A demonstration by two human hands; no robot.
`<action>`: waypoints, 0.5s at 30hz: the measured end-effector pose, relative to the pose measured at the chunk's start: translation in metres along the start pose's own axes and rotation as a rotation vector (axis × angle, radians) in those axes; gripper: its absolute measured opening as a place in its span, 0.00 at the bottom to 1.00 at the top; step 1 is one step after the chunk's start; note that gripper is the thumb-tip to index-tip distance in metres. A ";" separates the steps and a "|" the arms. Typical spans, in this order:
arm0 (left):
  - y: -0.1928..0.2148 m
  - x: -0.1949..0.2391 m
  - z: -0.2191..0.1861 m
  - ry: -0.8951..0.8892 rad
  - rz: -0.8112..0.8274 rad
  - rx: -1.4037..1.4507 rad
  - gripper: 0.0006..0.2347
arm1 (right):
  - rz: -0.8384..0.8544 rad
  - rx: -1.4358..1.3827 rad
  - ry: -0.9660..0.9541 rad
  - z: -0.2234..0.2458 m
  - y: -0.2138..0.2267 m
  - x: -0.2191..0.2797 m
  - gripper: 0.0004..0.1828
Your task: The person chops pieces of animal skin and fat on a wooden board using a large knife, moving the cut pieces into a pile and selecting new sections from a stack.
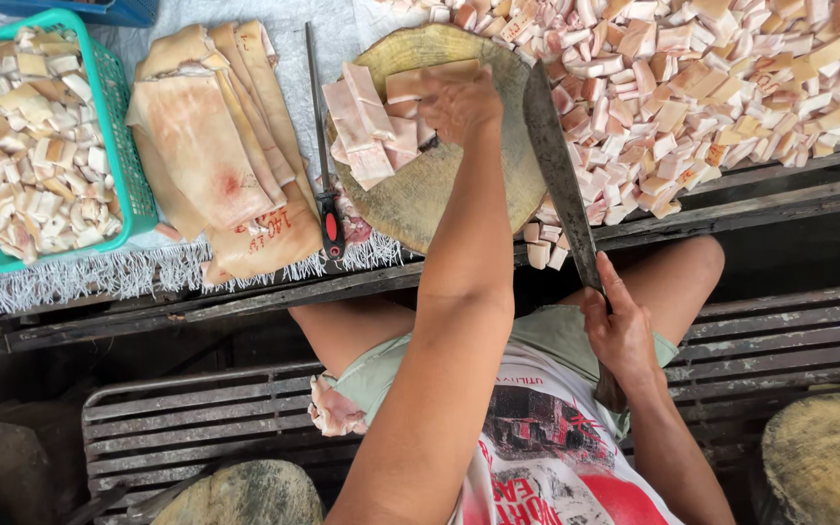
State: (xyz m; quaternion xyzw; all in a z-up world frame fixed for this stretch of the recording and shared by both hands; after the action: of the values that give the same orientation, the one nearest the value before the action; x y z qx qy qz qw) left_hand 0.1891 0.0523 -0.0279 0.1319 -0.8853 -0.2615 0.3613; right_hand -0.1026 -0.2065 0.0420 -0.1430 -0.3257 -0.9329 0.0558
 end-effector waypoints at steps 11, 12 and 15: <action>-0.005 -0.064 -0.039 -0.479 0.057 -0.782 0.11 | 0.013 -0.075 -0.012 0.002 0.003 -0.013 0.30; 0.005 -0.068 -0.043 -0.494 0.042 -0.807 0.10 | 0.014 -0.112 -0.011 0.001 0.004 -0.014 0.30; 0.005 -0.054 -0.058 -0.618 0.174 -1.117 0.12 | 0.025 -0.216 -0.011 -0.003 -0.001 -0.011 0.31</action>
State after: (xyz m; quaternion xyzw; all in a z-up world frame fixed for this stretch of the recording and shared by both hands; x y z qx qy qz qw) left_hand 0.2678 0.0580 -0.0207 -0.2296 -0.6865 -0.6787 0.1237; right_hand -0.0934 -0.2074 0.0359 -0.1572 -0.2219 -0.9610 0.0499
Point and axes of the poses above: each hand's wrist, its own x-axis away from the middle knuckle, its own y-axis out of the back of the hand, z = x × y, the point moved 10 cm from there along -x, towards the middle knuckle, and after that the axes turned 14 degrees about z, right-handed, at the moved point
